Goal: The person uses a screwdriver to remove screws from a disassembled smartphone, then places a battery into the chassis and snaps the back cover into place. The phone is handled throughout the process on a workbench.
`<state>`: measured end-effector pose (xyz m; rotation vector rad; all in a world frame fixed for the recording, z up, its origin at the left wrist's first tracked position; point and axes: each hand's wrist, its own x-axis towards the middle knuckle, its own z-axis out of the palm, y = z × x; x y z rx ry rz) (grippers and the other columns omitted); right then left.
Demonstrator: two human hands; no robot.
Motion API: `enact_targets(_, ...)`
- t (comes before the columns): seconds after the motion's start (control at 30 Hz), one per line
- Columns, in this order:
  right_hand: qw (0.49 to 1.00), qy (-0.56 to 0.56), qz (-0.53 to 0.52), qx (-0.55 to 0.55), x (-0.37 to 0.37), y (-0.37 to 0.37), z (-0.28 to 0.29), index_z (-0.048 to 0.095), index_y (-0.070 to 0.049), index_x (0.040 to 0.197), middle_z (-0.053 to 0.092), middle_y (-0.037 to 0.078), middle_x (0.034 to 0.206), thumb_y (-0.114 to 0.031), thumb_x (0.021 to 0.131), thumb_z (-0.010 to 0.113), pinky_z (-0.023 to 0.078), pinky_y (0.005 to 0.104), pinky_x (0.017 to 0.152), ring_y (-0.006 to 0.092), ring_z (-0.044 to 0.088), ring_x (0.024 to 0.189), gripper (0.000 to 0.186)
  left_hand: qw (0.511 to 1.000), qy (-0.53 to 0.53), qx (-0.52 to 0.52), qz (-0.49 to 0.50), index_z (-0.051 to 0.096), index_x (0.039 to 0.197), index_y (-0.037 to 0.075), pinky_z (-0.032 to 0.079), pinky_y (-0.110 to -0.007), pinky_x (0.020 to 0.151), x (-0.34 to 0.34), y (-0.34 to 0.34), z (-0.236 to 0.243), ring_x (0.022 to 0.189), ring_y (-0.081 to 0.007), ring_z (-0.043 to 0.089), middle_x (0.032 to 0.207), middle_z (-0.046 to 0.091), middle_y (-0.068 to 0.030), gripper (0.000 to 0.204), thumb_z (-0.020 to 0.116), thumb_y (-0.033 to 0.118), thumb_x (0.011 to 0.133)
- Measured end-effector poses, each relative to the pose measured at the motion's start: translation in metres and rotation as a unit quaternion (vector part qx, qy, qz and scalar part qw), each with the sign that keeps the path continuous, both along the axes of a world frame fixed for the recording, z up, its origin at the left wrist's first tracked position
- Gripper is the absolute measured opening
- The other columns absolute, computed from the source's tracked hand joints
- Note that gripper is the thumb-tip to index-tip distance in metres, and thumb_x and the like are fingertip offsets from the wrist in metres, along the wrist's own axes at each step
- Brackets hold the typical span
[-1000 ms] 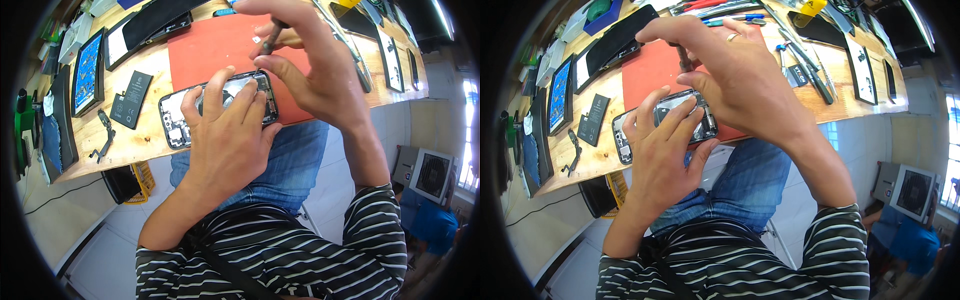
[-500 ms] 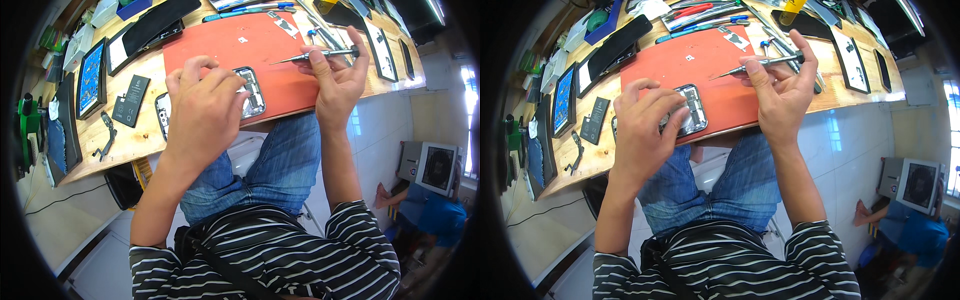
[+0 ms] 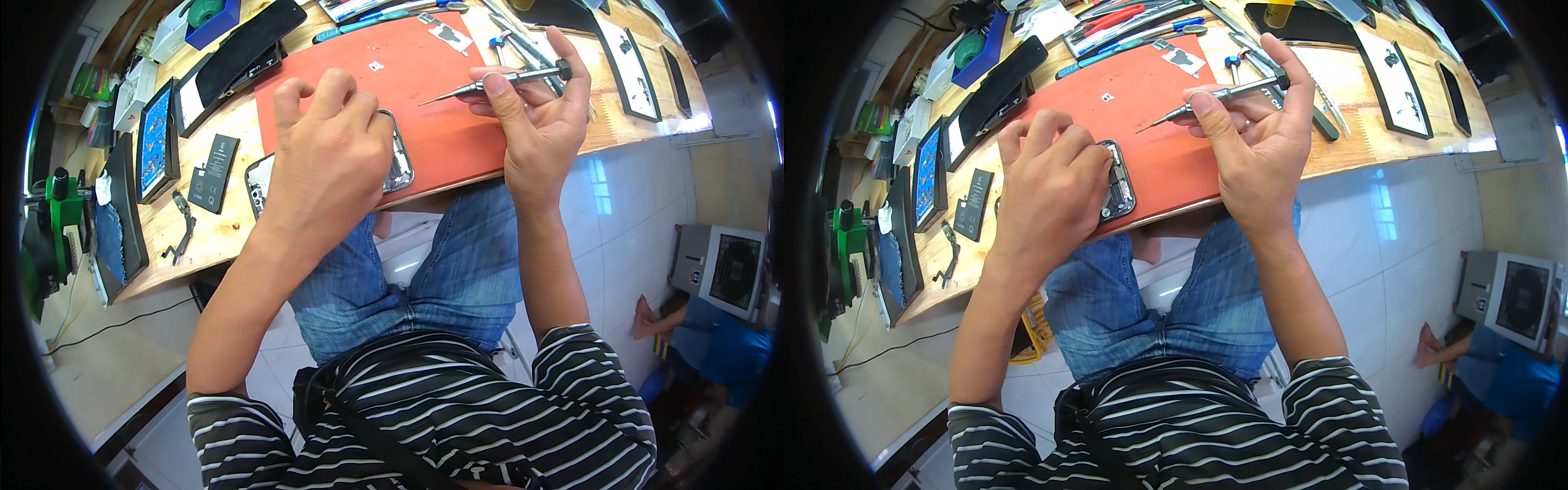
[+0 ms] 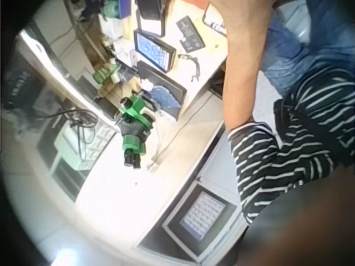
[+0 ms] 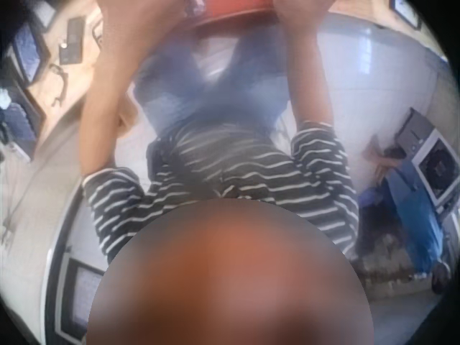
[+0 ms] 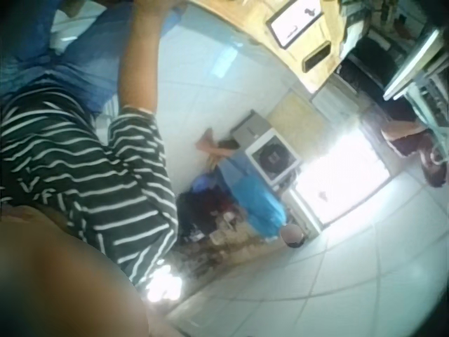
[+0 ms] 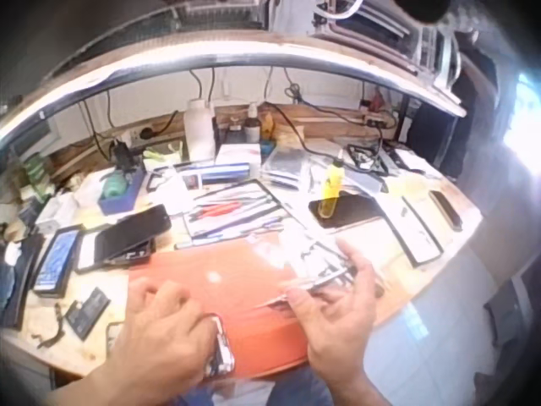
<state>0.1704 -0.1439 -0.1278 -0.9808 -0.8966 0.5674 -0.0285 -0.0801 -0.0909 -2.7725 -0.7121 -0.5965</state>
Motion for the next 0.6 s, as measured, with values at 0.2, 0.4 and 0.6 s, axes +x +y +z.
enact_targets(0.2,1.000,0.011,0.005,0.015,-0.001,0.000,-0.001,0.026,-0.002,0.155,0.074,0.023,0.108,0.005,0.098,0.071,0.064,0.0307,0.085,0.0202,0.076,0.097,0.074,1.000,0.005,0.018,0.002,0.066,0.083,0.007,0.040,-0.045,0.095,0.002,0.004,-0.007,0.103,-0.0258,0.060,0.087,0.064,-0.0050,0.008,0.072,0.012,0.081)
enact_targets(0.4,0.999,0.012,-0.014,0.032,-0.004,-0.001,0.000,0.024,-0.002,0.157,0.074,0.024,0.110,0.005,0.099,0.069,0.064,0.0316,0.085,0.0206,0.076,0.097,0.074,0.968,-0.130,-0.195,0.094,0.067,0.095,0.005,0.045,-0.041,0.074,-0.011,0.001,0.003,0.074,-0.0236,0.061,0.076,0.060,-0.0088,0.007,0.071,0.012,0.095)
enact_targets(0.6,0.998,-0.001,0.004,0.068,-0.024,-0.014,0.008,0.015,-0.004,0.160,0.073,0.026,0.112,0.003,0.100,0.069,0.063,0.0309,0.085,0.0215,0.075,0.098,0.081,0.575,-0.434,-0.692,0.050,0.066,0.108,-0.001,0.032,-0.025,0.044,-0.021,-0.025,0.008,0.048,-0.0038,0.042,0.058,0.051,0.0036,0.016,0.066,0.015,0.106)
